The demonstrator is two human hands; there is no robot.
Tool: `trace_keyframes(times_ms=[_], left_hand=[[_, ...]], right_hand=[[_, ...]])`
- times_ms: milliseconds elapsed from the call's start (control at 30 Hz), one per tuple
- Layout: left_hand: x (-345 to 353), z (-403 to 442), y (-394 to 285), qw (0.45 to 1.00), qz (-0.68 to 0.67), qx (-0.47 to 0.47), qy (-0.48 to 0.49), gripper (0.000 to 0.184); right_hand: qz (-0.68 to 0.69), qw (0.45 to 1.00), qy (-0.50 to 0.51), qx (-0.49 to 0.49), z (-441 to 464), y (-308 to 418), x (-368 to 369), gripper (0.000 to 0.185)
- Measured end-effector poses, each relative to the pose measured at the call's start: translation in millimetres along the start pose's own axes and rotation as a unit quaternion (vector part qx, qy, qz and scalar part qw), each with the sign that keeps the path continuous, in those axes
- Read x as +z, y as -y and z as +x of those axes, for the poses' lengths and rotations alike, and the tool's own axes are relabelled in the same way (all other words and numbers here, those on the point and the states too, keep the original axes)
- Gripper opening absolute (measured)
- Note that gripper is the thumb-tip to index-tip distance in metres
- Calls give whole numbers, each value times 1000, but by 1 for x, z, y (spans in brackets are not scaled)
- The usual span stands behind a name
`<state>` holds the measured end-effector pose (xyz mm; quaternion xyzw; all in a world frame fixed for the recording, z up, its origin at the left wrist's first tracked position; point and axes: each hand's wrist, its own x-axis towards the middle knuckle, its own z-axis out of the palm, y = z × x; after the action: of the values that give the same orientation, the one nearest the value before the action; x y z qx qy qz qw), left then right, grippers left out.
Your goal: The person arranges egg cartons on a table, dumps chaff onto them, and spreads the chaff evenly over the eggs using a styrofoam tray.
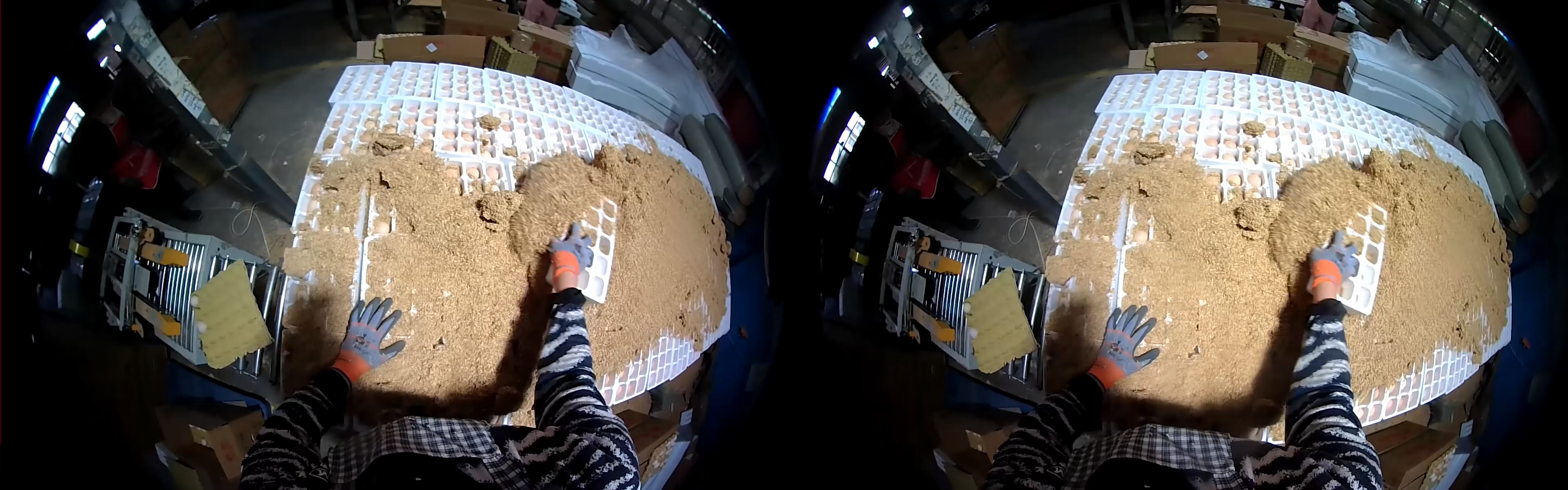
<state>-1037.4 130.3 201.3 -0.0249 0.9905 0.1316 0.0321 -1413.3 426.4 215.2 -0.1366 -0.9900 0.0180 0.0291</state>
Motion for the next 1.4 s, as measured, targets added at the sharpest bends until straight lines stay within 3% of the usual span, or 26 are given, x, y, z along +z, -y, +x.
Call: trace_keyframes(times_ms=[233,367,433,500,600,633,667,700,733,767,833,900,1033,1100,1233,1267,1300,1367,1400], left_hand=[[-1,-11,-1,996,-35,-1,-88,63],[0,-33,5,982,-70,-30,-174,54],[-6,-59,7,972,-105,-68,-197,48],[-12,-97,6,966,-103,-89,-220,45],[-12,-147,9,966,-84,-133,-204,45],[-10,-160,11,969,-74,-141,-186,45],[-5,-168,11,972,-63,-150,-169,46],[-3,-173,8,972,-62,-153,-169,46],[-4,-176,5,980,14,-189,-57,47],[-1,-179,3,969,91,-222,56,49],[29,-178,13,925,-169,-255,-227,52],[23,-178,16,972,-82,-210,-70,54],[18,-179,19,980,-40,-177,-82,54],[18,-181,18,980,-46,-171,-85,54],[17,-181,15,975,-73,-198,-66,53],[12,-178,15,976,-70,-198,-62,53],[9,-177,15,976,-68,-198,-56,52],[10,-176,13,973,-76,-209,-54,51],[11,-177,12,972,-78,-213,-59,51]], right_hand=[[76,967,73,-231,-146,189,-25,63],[139,917,84,-363,-189,196,-40,67],[222,833,18,-507,-198,170,-46,71],[190,768,-37,-610,-215,124,-76,75],[97,654,11,-750,-241,68,-87,71],[65,603,28,-794,-246,59,-83,68],[66,600,28,-797,-244,61,-74,68],[63,546,6,-835,-241,65,-57,64],[61,491,-17,-869,-239,71,-46,60],[66,500,43,-863,-228,89,-37,54],[50,545,16,-837,-217,134,-37,52],[68,551,-27,-831,-190,189,-27,52],[88,594,-152,-785,-122,287,13,54],[105,663,-111,-733,-104,319,-7,58],[95,859,-136,-485,-80,368,-10,68],[53,887,-153,-433,-71,378,8,69],[22,915,-93,-392,-80,380,-3,68],[52,920,-2,-389,-95,383,-16,69],[42,889,-31,-455,-97,384,-6,70]])
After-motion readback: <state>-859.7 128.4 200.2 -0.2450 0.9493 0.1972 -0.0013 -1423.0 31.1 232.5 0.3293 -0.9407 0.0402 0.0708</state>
